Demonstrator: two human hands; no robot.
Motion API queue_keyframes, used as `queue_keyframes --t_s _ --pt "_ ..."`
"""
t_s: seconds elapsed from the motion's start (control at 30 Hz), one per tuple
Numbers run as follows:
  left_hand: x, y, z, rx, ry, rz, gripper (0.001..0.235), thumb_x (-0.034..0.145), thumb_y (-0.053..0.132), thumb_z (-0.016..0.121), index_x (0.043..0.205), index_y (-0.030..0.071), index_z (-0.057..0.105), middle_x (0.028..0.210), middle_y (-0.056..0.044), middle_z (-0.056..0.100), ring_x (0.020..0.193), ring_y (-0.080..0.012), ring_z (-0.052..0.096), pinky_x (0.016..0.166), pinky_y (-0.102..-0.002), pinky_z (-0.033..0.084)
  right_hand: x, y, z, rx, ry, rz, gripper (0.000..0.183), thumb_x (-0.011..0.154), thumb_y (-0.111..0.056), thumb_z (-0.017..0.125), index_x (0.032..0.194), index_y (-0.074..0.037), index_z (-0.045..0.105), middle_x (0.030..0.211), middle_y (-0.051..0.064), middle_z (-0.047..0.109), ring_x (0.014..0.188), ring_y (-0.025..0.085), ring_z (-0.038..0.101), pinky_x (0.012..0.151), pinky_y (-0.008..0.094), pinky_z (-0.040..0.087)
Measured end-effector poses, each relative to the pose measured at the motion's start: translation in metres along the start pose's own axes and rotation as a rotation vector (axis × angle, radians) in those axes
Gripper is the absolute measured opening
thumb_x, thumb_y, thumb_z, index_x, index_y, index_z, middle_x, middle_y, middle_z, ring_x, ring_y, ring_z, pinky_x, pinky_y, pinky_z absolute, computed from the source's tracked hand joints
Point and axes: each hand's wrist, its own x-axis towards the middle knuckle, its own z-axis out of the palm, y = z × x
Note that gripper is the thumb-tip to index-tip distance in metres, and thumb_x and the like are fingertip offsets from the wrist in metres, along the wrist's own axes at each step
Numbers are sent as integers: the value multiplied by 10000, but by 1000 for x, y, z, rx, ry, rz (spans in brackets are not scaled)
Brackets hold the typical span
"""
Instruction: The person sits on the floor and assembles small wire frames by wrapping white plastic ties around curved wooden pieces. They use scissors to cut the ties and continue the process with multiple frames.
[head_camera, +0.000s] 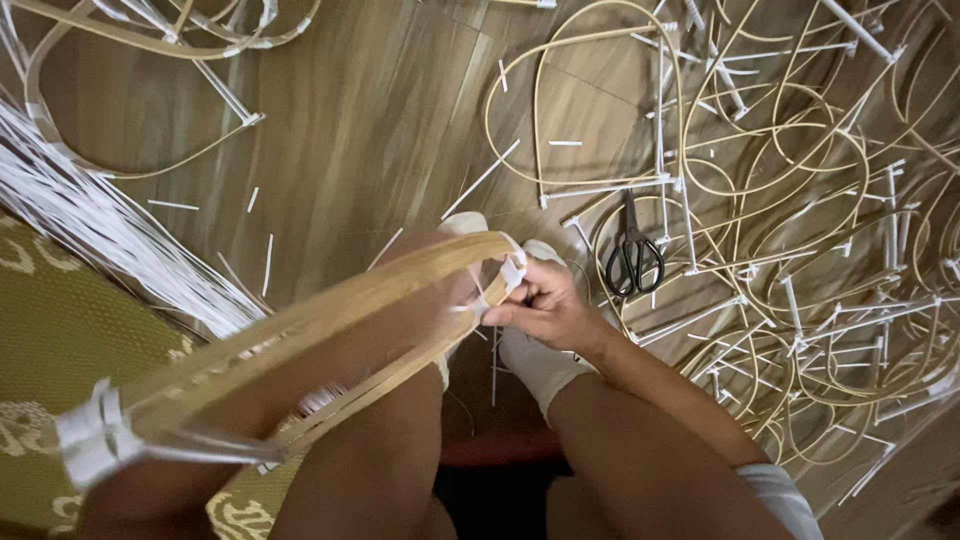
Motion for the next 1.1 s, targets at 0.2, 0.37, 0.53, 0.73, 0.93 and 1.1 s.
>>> queue_keyframes --t_s 0.2,0.37,0.53,0.73,0.93,1.1 --pt "21 -36 -1 -412 -168 -74 225 964 225 683 1059 25 724 973 -83 700 872 -151 636 757 -317 527 6 -8 5 155 16 101 624 983 55 647 1531 -37 363 1227 143 728 1210 189 699 1055 315 546" --pt "9 -35 21 -650 -136 -249 247 967 225 676 1117 32 714 1032 -54 702 926 -114 637 792 -299 539 1 -2 13 89 5 65 621 986 92 642 1542 13 376 1327 119 671 1219 175 665 1063 326 537" --pt "-5 -14 4 -902 -2 -636 249 1048 318 540 975 121 676 872 -41 662 768 -130 621 671 -309 527 -2 1 9 74 -27 76 634 1008 81 639 1578 -4 374 1139 52 704 1066 96 659 954 250 518" --pt "-7 -14 -12 207 38 442 61 877 171 686 915 124 677 932 -70 685 923 -297 655 767 -435 484 -1 3 15 -418 97 90 400 967 0 733 1348 -12 613 1021 28 684 868 82 639 747 239 524" --pt "12 -44 -24 290 -70 241 94 948 205 708 1016 141 724 981 -43 714 971 -265 656 892 -440 505 19 -23 17 -120 -2 -61 320 1047 -1 638 1352 -4 540 1218 44 654 1125 92 641 992 254 531" --pt "-22 -86 -9 -625 -110 -402 340 944 220 699 1244 96 601 1167 -26 651 1097 -149 624 971 -364 499 20 -33 22 -40 -56 36 417 1056 -25 646 1447 3 502 1224 94 668 1103 94 655 935 237 548"
